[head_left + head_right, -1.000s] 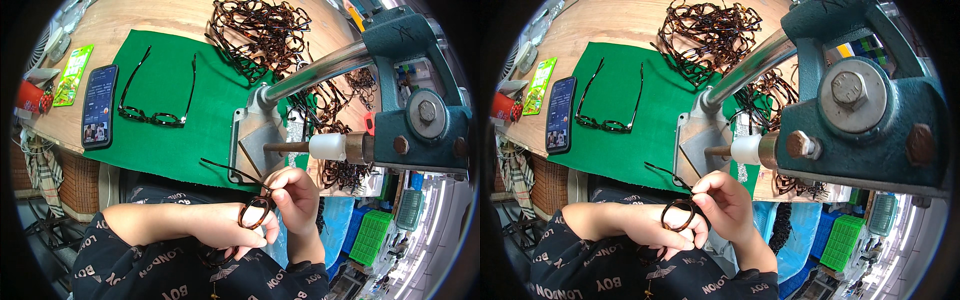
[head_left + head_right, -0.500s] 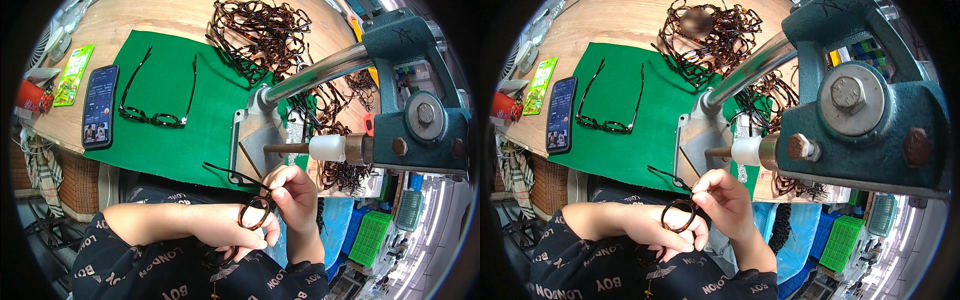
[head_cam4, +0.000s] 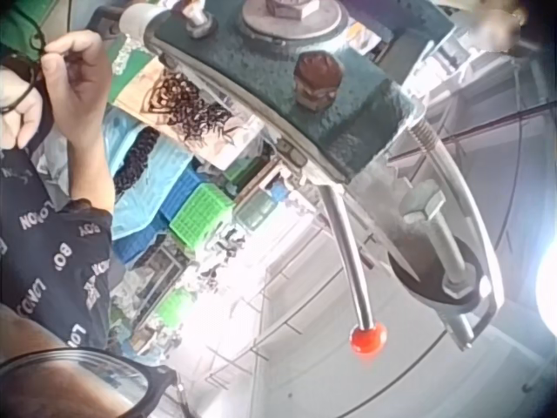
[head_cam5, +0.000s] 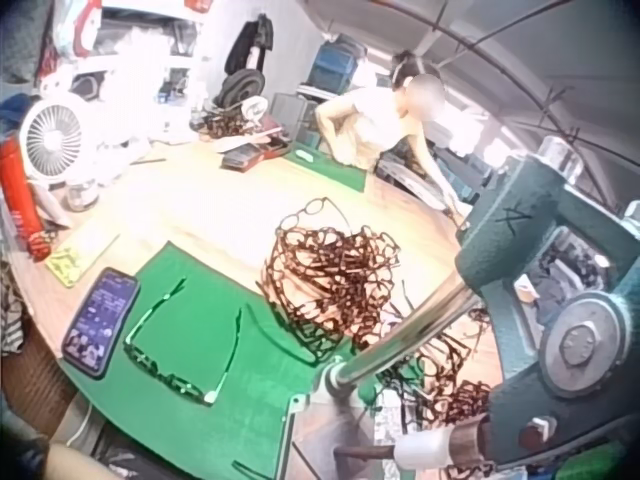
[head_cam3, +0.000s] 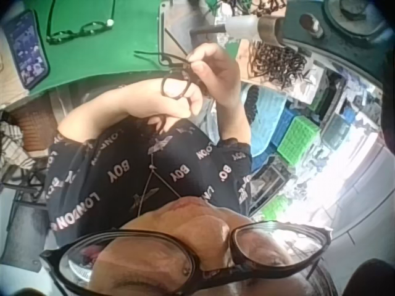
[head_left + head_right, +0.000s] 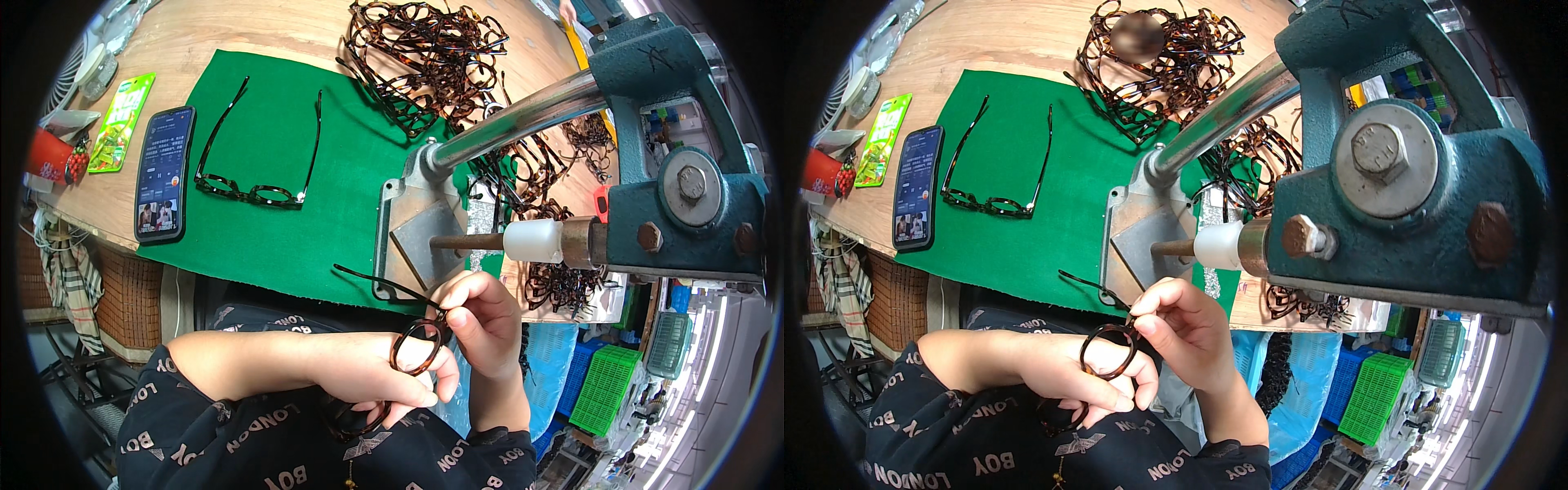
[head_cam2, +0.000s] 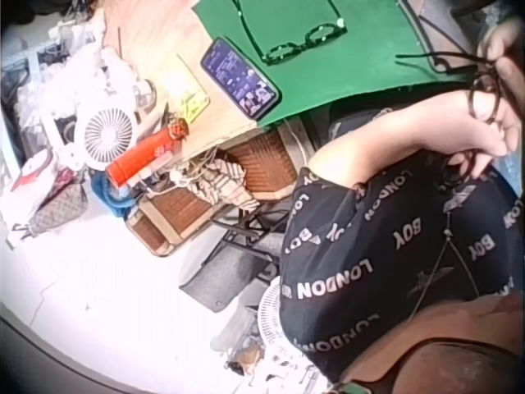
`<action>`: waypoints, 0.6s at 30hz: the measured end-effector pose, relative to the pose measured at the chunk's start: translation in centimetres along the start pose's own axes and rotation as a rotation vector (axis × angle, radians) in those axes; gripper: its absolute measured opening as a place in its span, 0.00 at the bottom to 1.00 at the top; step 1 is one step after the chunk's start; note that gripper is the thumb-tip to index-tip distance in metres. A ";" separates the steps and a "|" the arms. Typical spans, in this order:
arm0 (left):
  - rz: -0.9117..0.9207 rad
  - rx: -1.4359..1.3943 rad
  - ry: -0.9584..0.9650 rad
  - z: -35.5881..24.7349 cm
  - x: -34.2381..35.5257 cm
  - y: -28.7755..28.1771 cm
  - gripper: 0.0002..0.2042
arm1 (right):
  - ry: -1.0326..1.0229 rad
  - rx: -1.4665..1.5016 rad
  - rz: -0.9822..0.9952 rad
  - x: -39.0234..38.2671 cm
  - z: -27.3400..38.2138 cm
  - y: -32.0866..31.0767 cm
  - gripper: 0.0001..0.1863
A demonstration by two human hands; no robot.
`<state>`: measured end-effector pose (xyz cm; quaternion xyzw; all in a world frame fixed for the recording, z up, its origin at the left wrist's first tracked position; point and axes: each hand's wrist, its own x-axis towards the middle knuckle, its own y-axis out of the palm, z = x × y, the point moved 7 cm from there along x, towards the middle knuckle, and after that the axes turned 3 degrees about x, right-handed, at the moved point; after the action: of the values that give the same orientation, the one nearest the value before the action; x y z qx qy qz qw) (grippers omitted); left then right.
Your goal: The person moves a pile of eyeglass frames from a cloth to a workbench and then uses a heating tool to warm and adjust the frames one by one. The person repeatedly picks up frames, applies heat to the temples, and bends them into shape before placing them on the table.
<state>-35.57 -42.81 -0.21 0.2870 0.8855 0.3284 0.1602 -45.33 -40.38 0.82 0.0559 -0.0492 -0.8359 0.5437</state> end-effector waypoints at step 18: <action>-0.007 0.007 0.012 0.0 0.0 0.1 0.10 | -0.030 0.061 -0.012 0.3 -0.2 -0.1 0.10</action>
<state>-35.49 -42.73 -0.17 0.2825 0.8886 0.3263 0.1552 -45.46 -40.61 0.57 0.0601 -0.0828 -0.8380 0.5360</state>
